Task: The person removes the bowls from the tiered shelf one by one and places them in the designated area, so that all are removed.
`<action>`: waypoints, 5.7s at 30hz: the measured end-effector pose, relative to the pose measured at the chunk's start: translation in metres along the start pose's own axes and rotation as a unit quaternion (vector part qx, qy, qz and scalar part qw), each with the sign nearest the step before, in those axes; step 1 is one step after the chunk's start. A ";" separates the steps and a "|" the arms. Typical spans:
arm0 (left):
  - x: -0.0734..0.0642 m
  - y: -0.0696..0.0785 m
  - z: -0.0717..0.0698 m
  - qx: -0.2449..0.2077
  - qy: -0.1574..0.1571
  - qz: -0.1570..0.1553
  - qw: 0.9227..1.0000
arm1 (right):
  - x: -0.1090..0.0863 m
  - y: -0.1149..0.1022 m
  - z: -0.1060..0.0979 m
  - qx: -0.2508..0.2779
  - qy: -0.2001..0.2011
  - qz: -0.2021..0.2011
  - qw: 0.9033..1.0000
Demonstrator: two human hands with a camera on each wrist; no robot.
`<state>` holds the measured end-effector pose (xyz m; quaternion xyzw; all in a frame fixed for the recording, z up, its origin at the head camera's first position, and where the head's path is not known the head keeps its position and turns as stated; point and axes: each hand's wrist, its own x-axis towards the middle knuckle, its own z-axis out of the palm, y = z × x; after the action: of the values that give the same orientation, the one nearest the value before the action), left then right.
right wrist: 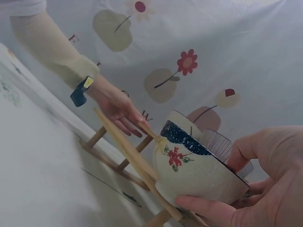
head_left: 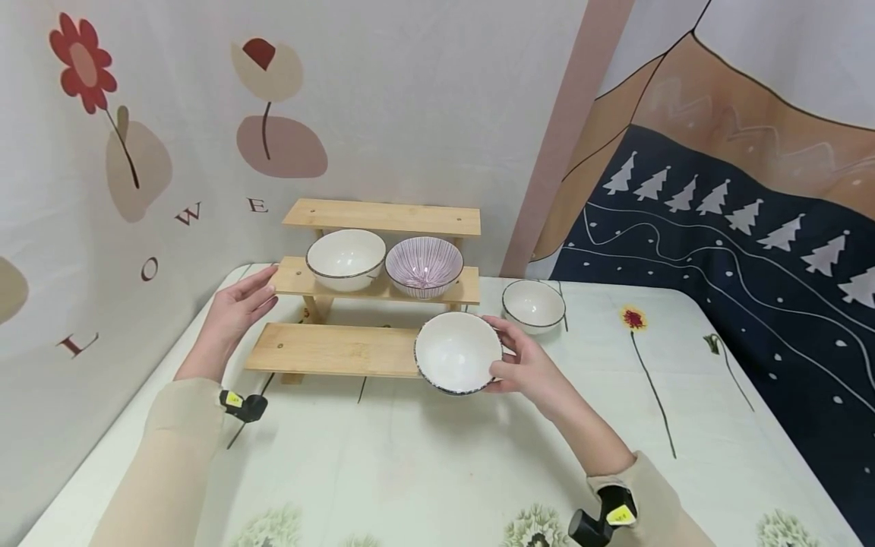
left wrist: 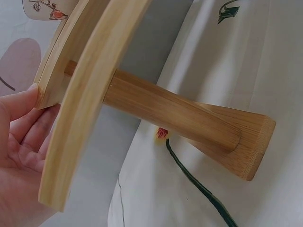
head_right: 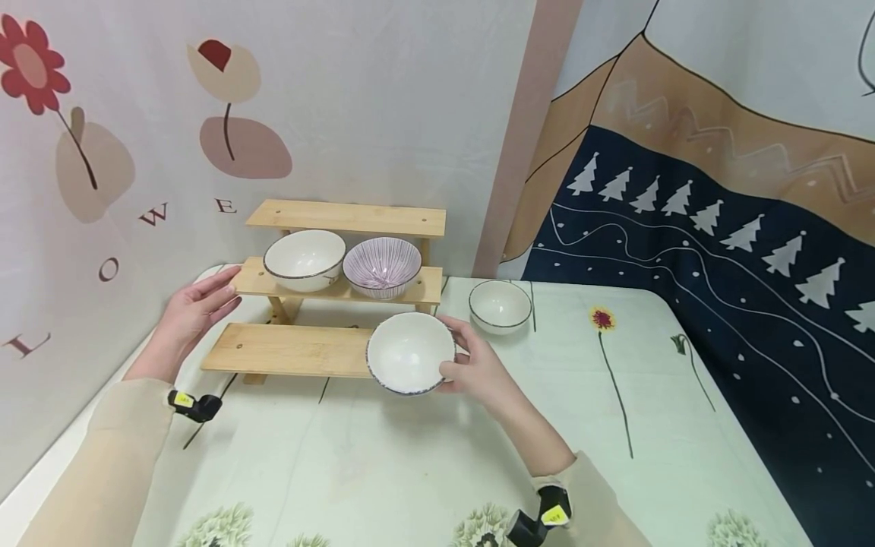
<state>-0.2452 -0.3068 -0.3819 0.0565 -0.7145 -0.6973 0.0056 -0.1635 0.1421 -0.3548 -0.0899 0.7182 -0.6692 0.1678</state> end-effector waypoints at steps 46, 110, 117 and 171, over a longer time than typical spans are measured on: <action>0.001 0.000 0.000 -0.015 -0.006 0.015 1.000 | -0.028 0.004 -0.062 -0.037 0.076 0.009 0.996; -0.001 -0.001 0.000 -0.027 -0.020 0.020 0.999 | -0.018 0.022 -0.152 0.065 0.233 -0.009 0.970; -0.002 0.001 0.000 -0.029 -0.020 0.014 0.999 | -0.013 0.026 -0.157 0.075 0.254 0.014 0.964; 0.000 -0.001 0.000 0.019 -0.002 0.012 1.000 | 0.022 0.060 -0.173 0.087 0.332 0.085 0.935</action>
<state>-0.2452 -0.3073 -0.3825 0.0462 -0.7286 -0.6833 0.0115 -0.2409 0.3004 -0.4089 0.2138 0.6771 -0.7039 -0.0170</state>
